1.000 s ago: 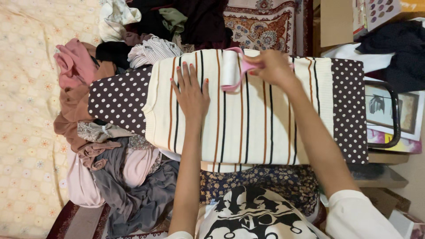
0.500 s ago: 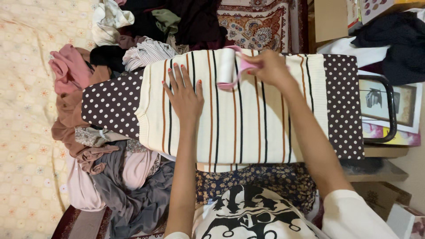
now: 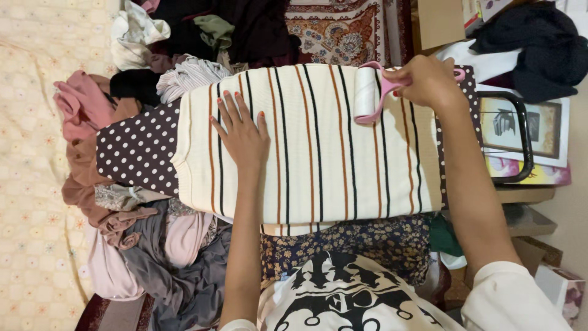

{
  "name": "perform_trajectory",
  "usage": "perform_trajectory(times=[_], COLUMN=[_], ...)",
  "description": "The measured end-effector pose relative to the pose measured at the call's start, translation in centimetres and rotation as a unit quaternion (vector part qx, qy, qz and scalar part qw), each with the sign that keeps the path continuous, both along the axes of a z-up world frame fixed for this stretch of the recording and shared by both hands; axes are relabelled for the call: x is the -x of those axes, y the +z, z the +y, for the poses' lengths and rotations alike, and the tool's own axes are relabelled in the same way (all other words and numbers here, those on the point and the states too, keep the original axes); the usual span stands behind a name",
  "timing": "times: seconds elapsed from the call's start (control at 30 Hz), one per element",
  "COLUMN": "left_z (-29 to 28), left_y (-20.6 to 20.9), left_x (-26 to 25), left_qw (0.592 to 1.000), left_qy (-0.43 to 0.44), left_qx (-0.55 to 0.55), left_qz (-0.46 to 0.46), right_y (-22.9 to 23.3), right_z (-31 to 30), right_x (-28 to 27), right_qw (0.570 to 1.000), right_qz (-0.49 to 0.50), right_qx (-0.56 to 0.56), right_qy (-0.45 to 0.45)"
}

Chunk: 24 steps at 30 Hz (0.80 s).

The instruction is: The person uses a pink lint roller to remove lint from a striped sweater laid out on their lap. They roll the tool repeatedly over the fabric surface, then fold the sweater in half.

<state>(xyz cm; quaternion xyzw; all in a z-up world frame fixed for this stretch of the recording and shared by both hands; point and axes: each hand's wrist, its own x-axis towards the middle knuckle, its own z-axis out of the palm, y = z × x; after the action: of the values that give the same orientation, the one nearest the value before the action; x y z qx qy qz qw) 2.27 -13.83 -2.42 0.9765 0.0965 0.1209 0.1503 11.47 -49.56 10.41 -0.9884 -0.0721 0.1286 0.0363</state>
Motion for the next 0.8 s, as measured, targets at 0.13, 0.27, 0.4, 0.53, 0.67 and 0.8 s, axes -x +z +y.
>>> perform_trajectory(times=[0.13,0.27,0.4,0.53,0.67,0.8], left_z=[-2.0,-4.9,-6.2,-8.3,-10.8,-11.7], left_y=[-0.8,-1.4,-1.4,-0.9,-0.5,-0.2], left_x=[-0.6,-1.4,-1.3,-1.7,-2.1,-2.3], left_qw=[0.999,0.995,0.990,0.985,0.979,0.979], left_qy=[-0.033,-0.091,-0.138,-0.172,-0.200,-0.203], left_qx=[-0.016,-0.034,-0.008,0.020,0.035,0.001], left_qz=[0.021,0.020,-0.001,-0.005,-0.001,0.012], right_y=[-2.6,-3.6,-3.2,-1.8,-1.7,-2.8], right_z=[1.9,5.3,3.4,-3.9,-7.5,-5.2], right_x=[-0.3,-0.1,-0.2,-0.1,1.2,1.2], right_qw=[0.992,0.979,0.985,1.000,1.000,0.989], right_qz=[0.051,0.062,0.078,0.023,0.005,0.066], right_qx=[-0.109,-0.194,-0.156,0.017,-0.001,-0.106], right_qy=[-0.022,0.008,-0.013,0.008,-0.031,-0.085])
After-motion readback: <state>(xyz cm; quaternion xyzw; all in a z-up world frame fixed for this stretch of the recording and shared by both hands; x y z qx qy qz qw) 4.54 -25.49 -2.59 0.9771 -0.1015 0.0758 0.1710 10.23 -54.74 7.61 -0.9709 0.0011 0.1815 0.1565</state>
